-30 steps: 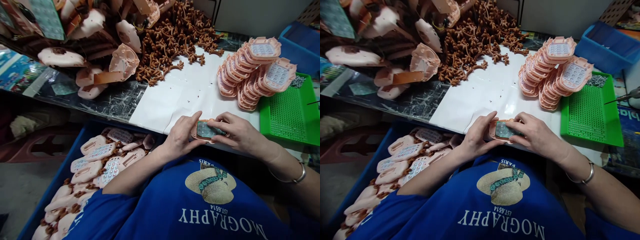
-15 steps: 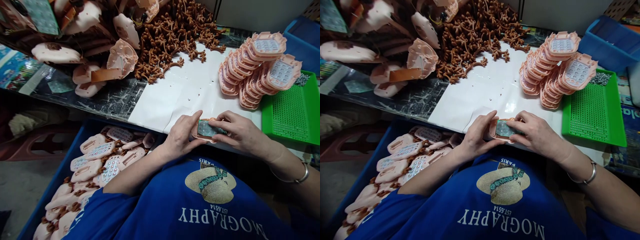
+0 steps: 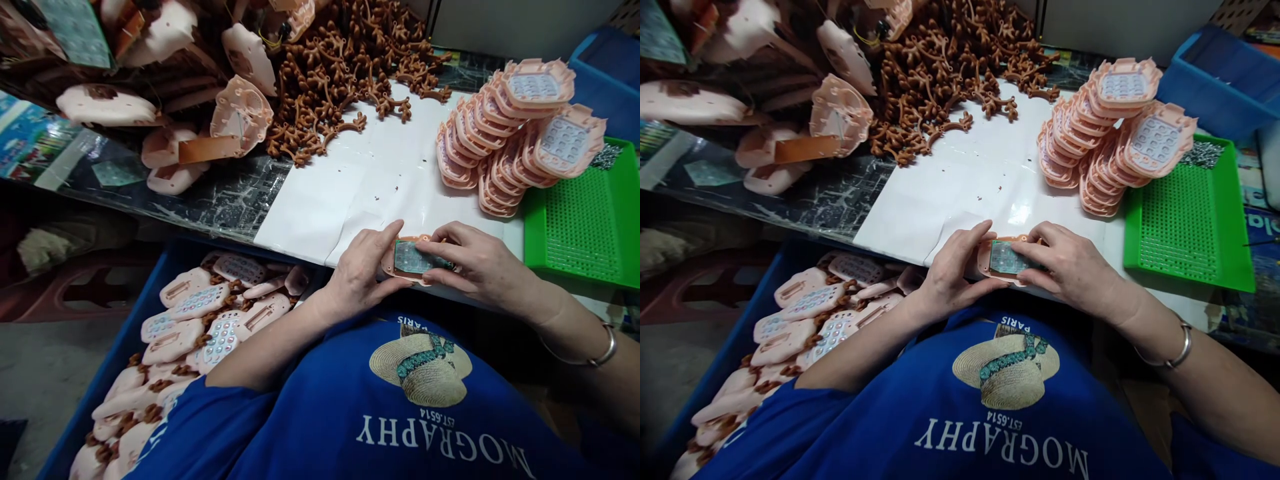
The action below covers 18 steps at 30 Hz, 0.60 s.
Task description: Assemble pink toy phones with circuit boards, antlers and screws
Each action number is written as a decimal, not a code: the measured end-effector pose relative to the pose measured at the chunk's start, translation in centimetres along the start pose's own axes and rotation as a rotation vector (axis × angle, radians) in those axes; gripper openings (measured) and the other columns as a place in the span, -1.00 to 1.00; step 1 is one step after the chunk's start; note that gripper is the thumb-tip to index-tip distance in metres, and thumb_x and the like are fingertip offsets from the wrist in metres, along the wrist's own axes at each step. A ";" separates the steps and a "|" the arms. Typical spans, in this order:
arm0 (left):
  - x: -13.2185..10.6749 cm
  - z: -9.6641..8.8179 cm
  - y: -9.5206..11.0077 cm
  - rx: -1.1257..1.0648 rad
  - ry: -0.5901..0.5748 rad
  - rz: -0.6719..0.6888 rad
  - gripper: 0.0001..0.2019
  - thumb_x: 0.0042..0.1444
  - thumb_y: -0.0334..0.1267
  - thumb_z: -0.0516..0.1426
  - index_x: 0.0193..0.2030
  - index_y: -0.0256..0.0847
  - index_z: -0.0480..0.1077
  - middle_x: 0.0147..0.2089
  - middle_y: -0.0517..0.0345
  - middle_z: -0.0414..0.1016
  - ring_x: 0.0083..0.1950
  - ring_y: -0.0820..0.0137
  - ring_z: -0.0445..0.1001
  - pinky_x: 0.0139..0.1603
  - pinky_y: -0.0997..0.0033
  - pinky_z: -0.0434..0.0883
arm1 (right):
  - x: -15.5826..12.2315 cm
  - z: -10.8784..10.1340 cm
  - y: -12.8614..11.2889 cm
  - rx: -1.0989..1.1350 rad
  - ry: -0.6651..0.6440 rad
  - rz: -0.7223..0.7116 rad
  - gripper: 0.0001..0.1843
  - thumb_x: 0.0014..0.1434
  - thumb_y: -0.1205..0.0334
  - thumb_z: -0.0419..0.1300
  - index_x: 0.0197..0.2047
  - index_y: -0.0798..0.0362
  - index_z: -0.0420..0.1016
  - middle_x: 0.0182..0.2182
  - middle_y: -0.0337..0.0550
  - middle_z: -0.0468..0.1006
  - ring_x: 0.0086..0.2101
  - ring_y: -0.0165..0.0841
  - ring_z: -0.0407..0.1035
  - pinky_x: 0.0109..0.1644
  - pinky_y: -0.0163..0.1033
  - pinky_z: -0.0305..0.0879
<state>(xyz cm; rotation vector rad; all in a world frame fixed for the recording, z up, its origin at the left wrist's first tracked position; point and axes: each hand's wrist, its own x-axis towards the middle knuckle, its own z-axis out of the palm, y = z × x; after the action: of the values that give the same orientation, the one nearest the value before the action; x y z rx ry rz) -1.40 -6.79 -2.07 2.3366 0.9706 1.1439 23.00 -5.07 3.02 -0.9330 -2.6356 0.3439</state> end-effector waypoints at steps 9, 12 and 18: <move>0.0 0.1 -0.2 -0.005 0.011 0.012 -0.16 0.20 -0.04 0.27 0.48 -0.20 -0.03 -0.06 -0.02 0.51 -0.06 0.22 0.46 -0.01 0.16 0.45 | 0.2 -0.1 -0.1 -0.015 -0.034 0.003 -0.62 0.31 0.19 0.21 0.15 0.13 0.47 -0.14 0.05 0.48 -0.19 -0.20 0.45 -0.14 -0.11 0.48; -0.1 -0.1 0.0 0.013 -0.005 0.017 -0.18 0.22 -0.02 0.25 0.47 -0.20 -0.04 -0.02 -0.06 0.49 -0.03 0.20 0.46 0.01 0.12 0.46 | 0.1 -0.1 -0.1 -0.027 -0.053 0.015 -0.62 0.31 0.17 0.21 0.16 0.10 0.46 -0.12 0.03 0.48 -0.19 -0.20 0.45 -0.14 -0.10 0.48; 0.9 0.1 1.2 0.208 -0.128 0.187 -0.54 0.25 -0.04 0.20 0.18 -0.23 0.32 0.24 -0.27 0.33 0.24 0.04 0.33 0.18 -0.03 0.43 | 0.2 -0.1 -0.2 -0.008 -0.071 0.069 -0.68 0.35 0.15 0.15 0.11 0.05 0.47 -0.12 0.02 0.49 -0.19 -0.23 0.44 -0.14 -0.12 0.48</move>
<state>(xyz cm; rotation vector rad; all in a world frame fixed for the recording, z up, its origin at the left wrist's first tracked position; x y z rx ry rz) -0.43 -6.95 -0.96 2.6781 0.8777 0.9845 22.78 -5.10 3.22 -1.0350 -2.6754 0.3900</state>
